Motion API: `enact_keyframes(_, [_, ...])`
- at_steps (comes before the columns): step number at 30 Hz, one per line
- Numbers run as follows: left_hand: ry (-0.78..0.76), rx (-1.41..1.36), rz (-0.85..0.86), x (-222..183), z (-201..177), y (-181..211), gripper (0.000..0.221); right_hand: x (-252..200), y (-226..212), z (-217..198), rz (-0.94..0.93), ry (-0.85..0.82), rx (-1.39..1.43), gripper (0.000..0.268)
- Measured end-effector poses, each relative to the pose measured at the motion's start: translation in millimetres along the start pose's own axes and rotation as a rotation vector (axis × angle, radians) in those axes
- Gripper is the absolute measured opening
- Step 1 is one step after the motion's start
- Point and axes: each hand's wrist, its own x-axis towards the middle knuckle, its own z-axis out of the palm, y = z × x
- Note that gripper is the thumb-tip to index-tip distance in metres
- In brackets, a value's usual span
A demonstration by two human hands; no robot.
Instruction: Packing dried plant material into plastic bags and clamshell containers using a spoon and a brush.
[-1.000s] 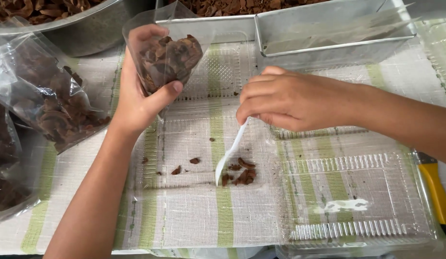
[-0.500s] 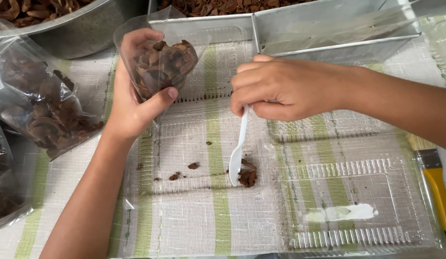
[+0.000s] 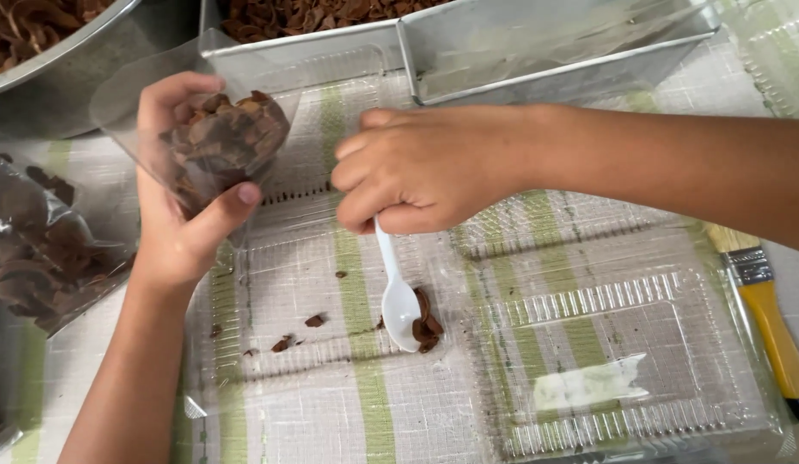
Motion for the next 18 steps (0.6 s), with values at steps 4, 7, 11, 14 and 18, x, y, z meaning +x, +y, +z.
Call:
enact_keyframes(4, [-0.001,0.005,-0.010,-0.6,0.1,-0.6,0.065,5.5,2.2,6.5,0.013,-0.064,-0.020,0.034])
enact_keyframes(7, [-0.002,-0.002,-0.003,-1.0,1.1,-0.8,0.064,6.7,-1.6,10.1,0.059,-0.075,0.046,0.043])
enact_keyframes(11, [-0.019,0.008,-0.017,0.2,1.5,2.0,0.066,7.7,-4.2,6.5,0.124,-0.091,0.110,0.042])
enact_keyframes(14, [-0.014,0.012,-0.012,-0.4,2.1,2.7,0.066,6.5,-4.2,-1.4,0.136,-0.061,0.133,0.036])
enact_keyframes(18, [0.008,-0.003,0.052,1.8,0.8,0.5,0.064,1.4,-6.2,-30.7,0.172,0.021,0.129,0.032])
